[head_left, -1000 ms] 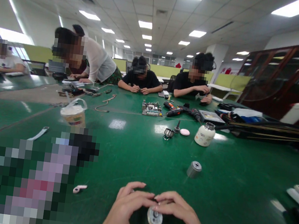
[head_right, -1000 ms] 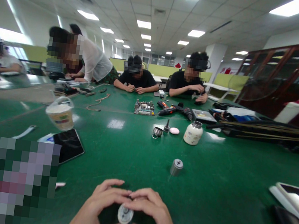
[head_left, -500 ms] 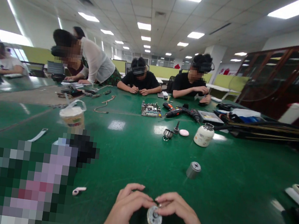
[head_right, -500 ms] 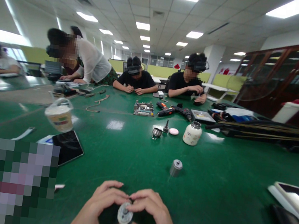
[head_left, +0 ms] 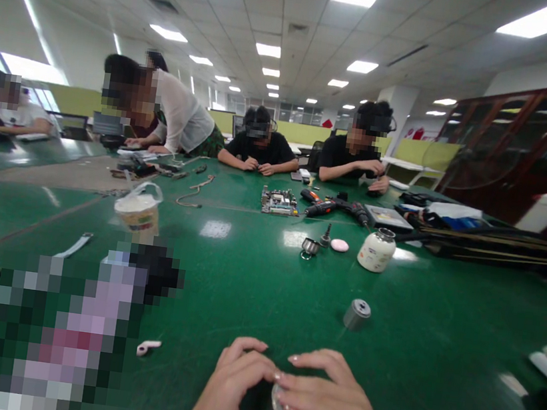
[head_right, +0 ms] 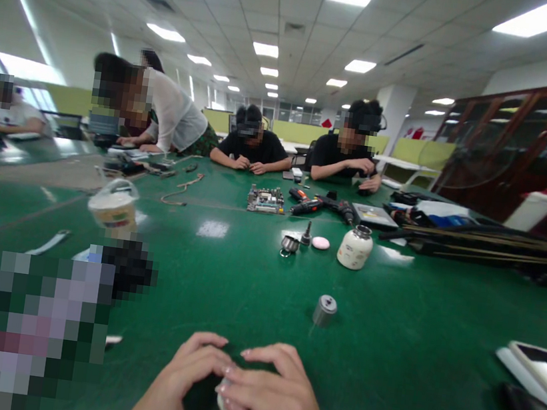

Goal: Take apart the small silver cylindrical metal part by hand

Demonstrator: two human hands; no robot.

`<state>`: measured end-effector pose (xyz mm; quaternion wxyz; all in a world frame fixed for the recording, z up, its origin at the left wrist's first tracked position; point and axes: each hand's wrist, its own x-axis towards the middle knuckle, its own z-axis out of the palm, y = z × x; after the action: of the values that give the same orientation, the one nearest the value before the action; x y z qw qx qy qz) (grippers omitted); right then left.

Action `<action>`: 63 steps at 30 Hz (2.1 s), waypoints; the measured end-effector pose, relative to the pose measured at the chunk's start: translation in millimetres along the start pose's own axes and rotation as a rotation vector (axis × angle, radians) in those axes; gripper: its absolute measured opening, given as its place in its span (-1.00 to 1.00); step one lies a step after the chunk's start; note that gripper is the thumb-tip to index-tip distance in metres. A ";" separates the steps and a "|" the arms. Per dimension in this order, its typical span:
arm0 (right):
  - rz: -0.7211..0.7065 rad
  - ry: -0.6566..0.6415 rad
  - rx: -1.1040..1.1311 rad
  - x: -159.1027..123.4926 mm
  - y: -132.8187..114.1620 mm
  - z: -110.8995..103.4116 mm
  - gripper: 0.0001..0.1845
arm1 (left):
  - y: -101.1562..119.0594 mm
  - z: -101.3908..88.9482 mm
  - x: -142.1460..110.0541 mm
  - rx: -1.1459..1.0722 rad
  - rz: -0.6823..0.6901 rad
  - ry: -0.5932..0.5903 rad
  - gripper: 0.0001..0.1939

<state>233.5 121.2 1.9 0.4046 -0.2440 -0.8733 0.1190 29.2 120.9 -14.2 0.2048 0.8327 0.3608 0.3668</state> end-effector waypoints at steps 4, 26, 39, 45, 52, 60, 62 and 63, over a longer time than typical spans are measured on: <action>0.211 0.041 0.099 9.4 -9.2 1.9 -0.77 | 1.8 -0.7 0.4 -0.018 -0.015 -0.023 -0.67; 0.685 0.017 0.225 -5.5 45.1 -15.7 -0.85 | -0.9 -2.1 -0.6 -0.039 -0.074 -0.073 -0.61; 0.505 0.019 0.289 11.4 -13.3 -4.7 -0.88 | 0.6 -1.2 0.3 -0.060 -0.057 -0.041 -0.65; 0.477 -0.015 0.261 10.0 -13.1 -3.7 -0.84 | 1.3 -1.7 -0.2 -0.018 -0.056 -0.051 -0.67; 0.410 0.175 0.214 8.6 -16.2 -5.7 -0.84 | -4.5 -2.1 0.0 0.059 0.012 -0.046 -0.70; 0.376 0.112 0.260 3.2 -16.2 -3.9 -0.64 | -8.3 -2.1 -2.5 0.085 0.042 0.020 -0.72; 0.381 0.106 0.282 4.6 -16.7 0.3 -0.70 | -6.7 -2.1 -1.7 0.080 0.045 0.035 -0.74; 0.401 0.111 0.285 5.4 -17.3 2.3 -0.74 | -5.9 -2.1 -1.1 0.076 0.043 0.040 -0.73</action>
<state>223.1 109.3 11.0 0.4506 -0.3592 -0.7581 0.3052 24.4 124.1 -17.0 0.1579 0.8398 0.3607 0.3737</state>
